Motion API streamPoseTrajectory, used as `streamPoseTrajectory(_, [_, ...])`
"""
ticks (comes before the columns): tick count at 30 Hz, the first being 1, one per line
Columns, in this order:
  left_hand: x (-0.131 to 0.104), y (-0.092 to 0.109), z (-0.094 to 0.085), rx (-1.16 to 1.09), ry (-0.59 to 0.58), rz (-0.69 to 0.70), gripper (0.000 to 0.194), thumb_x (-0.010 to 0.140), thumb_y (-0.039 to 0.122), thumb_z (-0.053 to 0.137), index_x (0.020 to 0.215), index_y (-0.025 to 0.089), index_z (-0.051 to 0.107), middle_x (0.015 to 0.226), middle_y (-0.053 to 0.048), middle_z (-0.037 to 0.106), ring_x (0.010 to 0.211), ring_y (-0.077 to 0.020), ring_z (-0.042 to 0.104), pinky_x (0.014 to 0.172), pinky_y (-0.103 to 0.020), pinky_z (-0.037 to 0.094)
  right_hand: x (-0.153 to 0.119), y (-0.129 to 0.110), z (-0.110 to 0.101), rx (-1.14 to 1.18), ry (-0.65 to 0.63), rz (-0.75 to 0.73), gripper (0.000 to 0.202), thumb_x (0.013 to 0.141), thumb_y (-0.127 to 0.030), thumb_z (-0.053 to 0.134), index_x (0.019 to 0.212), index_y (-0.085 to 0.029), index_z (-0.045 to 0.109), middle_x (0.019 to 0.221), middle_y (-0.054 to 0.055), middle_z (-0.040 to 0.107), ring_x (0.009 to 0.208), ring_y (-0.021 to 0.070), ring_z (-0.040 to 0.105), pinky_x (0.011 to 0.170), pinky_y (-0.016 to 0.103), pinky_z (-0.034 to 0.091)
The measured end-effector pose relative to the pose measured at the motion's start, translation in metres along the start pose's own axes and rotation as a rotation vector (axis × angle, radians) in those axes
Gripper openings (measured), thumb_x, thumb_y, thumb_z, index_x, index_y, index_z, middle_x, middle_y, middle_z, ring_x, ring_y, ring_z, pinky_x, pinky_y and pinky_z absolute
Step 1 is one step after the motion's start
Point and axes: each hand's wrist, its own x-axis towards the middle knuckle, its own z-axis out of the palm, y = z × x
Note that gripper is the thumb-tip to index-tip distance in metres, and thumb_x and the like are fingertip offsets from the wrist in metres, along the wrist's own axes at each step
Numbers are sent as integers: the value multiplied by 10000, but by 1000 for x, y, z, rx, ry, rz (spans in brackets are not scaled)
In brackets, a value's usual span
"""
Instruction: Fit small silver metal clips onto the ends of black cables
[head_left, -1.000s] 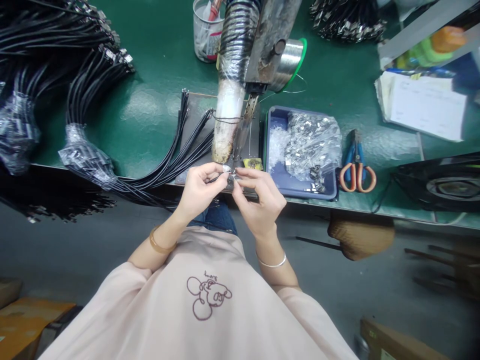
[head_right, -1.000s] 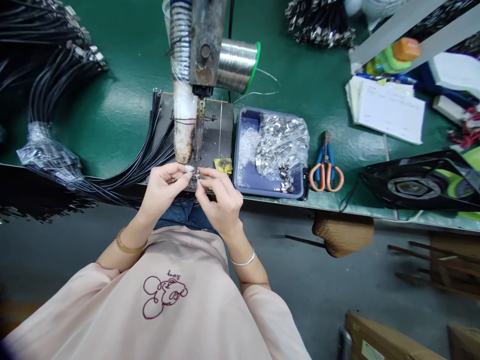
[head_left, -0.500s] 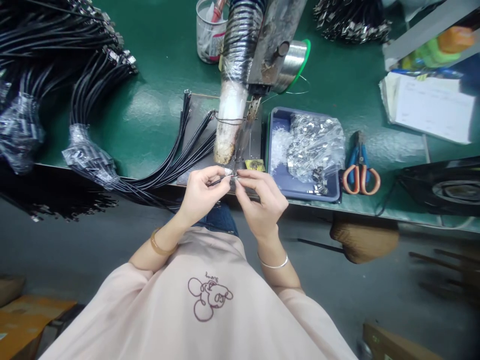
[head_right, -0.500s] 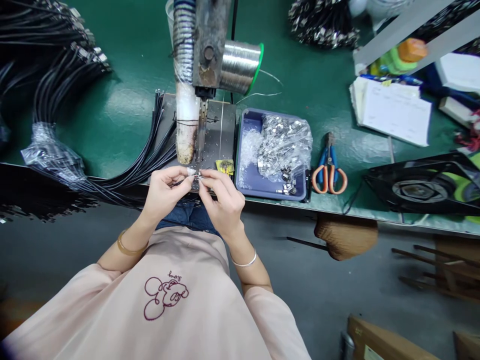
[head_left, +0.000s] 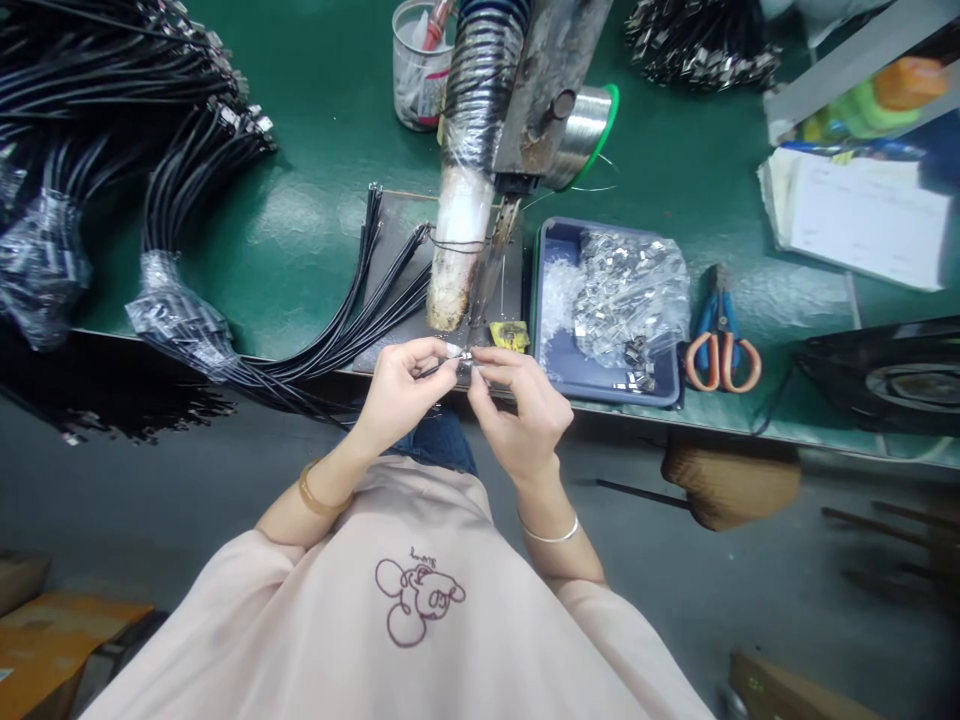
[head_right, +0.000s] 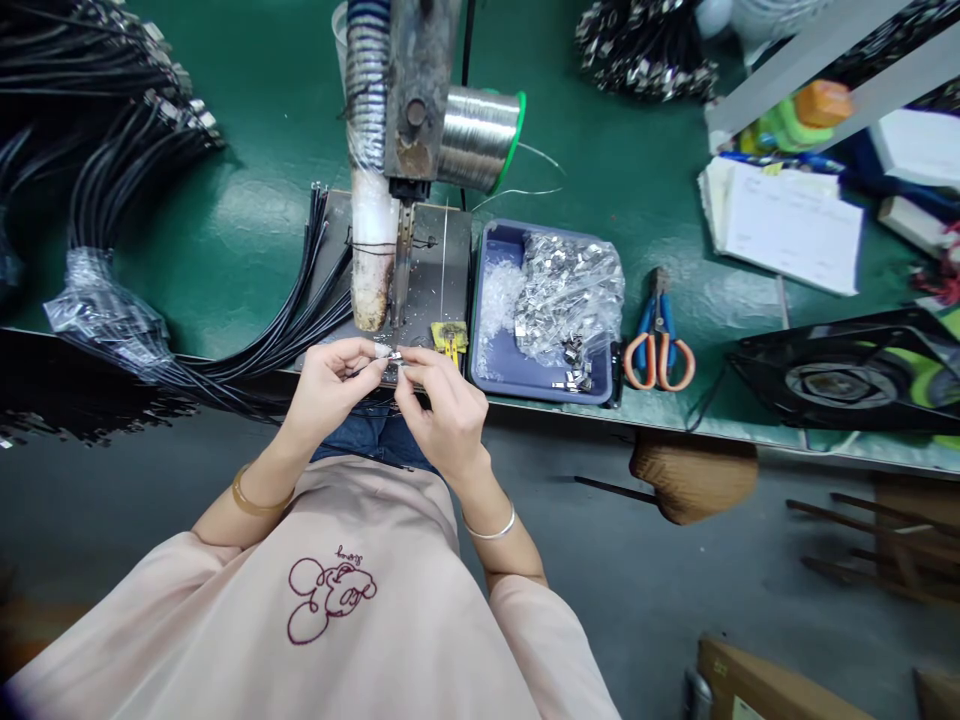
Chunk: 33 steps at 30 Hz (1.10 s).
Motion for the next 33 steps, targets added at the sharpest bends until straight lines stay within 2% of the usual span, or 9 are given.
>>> streamPoseTrajectory(7, [2, 3, -3, -126, -129, -138, 256, 671, 361, 789, 646, 138, 664, 528, 44, 489, 498, -61, 344, 502, -217, 276, -4, 1, 0, 34, 64, -13, 243, 864, -33, 684, 978, -248, 683, 955, 29, 812, 864, 164, 785, 790, 270, 641])
streamPoseTrajectory(12, [1, 1, -3, -186, -169, -159, 270, 676, 370, 812, 685, 138, 673, 493, 75, 420, 462, -49, 288, 475, -216, 225, -5, 3, -3, 57, 54, -22, 232, 866, -46, 690, 977, -250, 692, 966, 32, 815, 859, 175, 792, 773, 279, 651])
streamPoseTrajectory(14, [0, 1, -3, -184, -165, -141, 253, 691, 355, 804, 685, 142, 666, 486, 80, 400, 456, -52, 286, 471, -219, 218, -7, 2, -7, 106, 97, 61, 201, 886, -71, 682, 971, -253, 697, 918, 14, 808, 751, 162, 784, 674, 259, 642])
streamPoseTrajectory(17, [-1, 1, -2, -160, -129, -109, 225, 699, 322, 790, 677, 151, 646, 482, 87, 379, 457, -52, 283, 478, -220, 223, -10, -1, -14, 219, 261, 204, 154, 936, -146, 648, 1036, -253, 694, 711, -47, 732, 499, 112, 688, 466, 206, 549])
streamPoseTrajectory(19, [-1, 1, -2, -141, -111, -92, 219, 698, 309, 787, 669, 155, 633, 484, 92, 360, 459, -49, 271, 484, -221, 217, -11, -4, -18, 272, 307, 256, 185, 959, -182, 625, 1126, -251, 669, 644, -74, 682, 433, 98, 642, 421, 195, 515])
streamPoseTrajectory(23, [1, 1, -2, -132, -101, -92, 236, 696, 320, 781, 652, 153, 619, 481, 96, 319, 457, -45, 238, 482, -226, 169, -9, -5, -19, 189, 155, 297, 197, 943, -136, 647, 1105, -248, 654, 831, -23, 784, 620, 128, 754, 563, 214, 606])
streamPoseTrajectory(27, [4, 2, -1, -164, -103, -99, 257, 680, 343, 800, 674, 151, 631, 488, 91, 348, 462, -47, 261, 483, -221, 194, -4, 0, -10, 63, 24, 94, 148, 889, -95, 699, 924, -233, 657, 955, 33, 803, 884, 182, 790, 781, 295, 649])
streamPoseTrajectory(29, [5, 2, 0, -164, -94, -96, 262, 676, 344, 805, 677, 148, 631, 484, 92, 346, 459, -45, 261, 483, -219, 193, -3, 1, -5, 57, 19, 45, 157, 883, -79, 692, 893, -226, 640, 976, 48, 801, 902, 178, 784, 790, 295, 641])
streamPoseTrajectory(33, [7, 1, 1, -135, -70, -89, 222, 671, 313, 765, 672, 138, 628, 473, 95, 340, 455, -39, 255, 478, -212, 186, -1, 3, -1, 54, 36, 62, 167, 881, -68, 686, 884, -224, 624, 956, 41, 797, 888, 160, 778, 781, 275, 627])
